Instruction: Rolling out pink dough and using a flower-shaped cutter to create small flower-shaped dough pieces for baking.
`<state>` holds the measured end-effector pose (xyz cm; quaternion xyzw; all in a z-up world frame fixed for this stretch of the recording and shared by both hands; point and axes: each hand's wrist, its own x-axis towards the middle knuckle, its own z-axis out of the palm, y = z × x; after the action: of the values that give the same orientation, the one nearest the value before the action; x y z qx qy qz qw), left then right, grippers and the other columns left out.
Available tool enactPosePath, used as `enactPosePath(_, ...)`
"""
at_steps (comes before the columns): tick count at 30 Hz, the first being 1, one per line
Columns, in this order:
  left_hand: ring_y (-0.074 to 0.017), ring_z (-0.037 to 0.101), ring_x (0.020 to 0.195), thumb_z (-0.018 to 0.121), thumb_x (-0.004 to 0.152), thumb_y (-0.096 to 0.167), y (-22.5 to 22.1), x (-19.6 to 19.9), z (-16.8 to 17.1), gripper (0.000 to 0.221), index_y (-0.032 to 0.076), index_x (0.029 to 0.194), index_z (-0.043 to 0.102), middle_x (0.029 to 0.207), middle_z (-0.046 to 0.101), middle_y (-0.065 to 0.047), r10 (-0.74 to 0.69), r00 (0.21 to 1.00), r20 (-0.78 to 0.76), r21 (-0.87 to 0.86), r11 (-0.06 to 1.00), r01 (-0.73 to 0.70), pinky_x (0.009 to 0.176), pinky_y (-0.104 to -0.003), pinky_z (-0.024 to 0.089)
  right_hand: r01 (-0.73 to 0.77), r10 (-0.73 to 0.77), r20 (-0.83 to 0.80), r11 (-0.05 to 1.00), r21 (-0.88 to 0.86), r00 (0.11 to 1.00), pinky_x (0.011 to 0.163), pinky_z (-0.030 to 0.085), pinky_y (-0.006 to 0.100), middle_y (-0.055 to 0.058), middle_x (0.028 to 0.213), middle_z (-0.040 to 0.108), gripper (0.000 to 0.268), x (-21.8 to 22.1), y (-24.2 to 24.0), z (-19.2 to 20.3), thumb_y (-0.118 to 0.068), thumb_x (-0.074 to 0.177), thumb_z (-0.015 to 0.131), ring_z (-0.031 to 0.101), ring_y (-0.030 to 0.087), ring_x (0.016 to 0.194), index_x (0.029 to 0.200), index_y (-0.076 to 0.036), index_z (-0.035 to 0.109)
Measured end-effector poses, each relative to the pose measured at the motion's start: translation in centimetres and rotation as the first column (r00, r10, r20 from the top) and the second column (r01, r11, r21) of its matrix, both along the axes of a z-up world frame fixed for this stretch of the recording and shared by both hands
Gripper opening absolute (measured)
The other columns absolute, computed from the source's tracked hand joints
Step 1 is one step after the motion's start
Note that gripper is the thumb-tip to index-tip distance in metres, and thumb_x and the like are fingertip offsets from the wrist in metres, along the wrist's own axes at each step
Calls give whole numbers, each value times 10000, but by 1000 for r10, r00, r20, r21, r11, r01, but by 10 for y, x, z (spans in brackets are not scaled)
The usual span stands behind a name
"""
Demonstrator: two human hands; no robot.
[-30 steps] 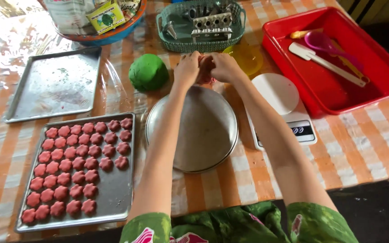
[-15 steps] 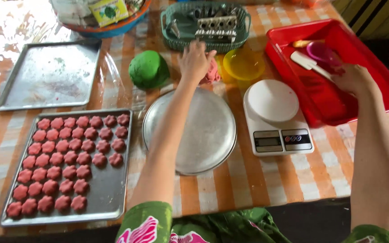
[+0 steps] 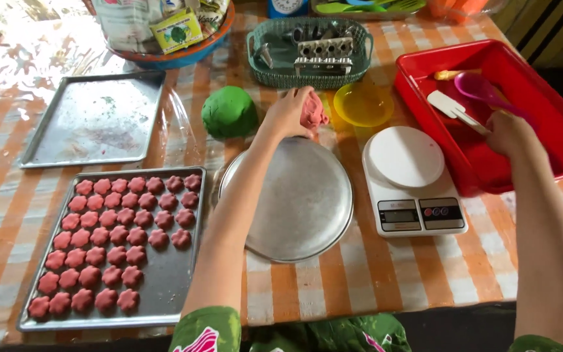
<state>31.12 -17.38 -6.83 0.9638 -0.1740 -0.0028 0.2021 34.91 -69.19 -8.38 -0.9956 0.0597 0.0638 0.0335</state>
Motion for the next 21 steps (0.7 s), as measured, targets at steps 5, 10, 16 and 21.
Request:
enactPosePath(5, -198, 381, 1438, 746, 740, -41, -20, -10, 43, 816, 228, 1454, 455, 1526, 473, 49, -121, 992, -24, 313, 942, 123, 1197, -702, 142, -3, 3, 4, 1000, -2, 1000, 836, 556, 603, 307, 1261, 666, 430, -12, 22, 15, -13, 922, 656, 663, 527, 1078, 1336, 23, 545)
enactPosePath(10, -423, -97, 1541, 579, 858, -129, -32, -56, 99, 836, 423, 1478, 478, 1704, -67, -37, -23, 978, -209, 191, 979, 64, 1220, -703, -18, 63, -78, -163, 993, -98, 984, 804, 585, 571, 331, 1266, 657, 372, -25, 48, 38, -63, 1012, 483, 698, 503, 1030, 1272, 119, 676)
enactPosePath(16, -482, 173, 1508, 561, 831, 732, -55, -22, 17, 1231, -52, 1563, -45, 1141, 676, -96, 425, 905, -3, -330, 854, -402, 1211, -706, 75, 23, -33, -141, 997, -77, 989, 819, 573, 588, 355, 1339, 574, 374, -18, 40, 30, -72, 977, 509, 669, 526, 1050, 1233, 145, 674)
enactPosePath(21, -403, 407, 1363, 903, 735, 224, -62, 23, -34, 1173, 64, 1584, 110, 1402, 494, -234, 427, 889, 165, -181, 899, -398, 1124, -687, 297, 43, -53, -131, 996, -76, 990, 774, 566, 547, 321, 1262, 650, 352, -20, 41, 32, -38, 943, 547, 686, 480, 1018, 1234, 113, 674)
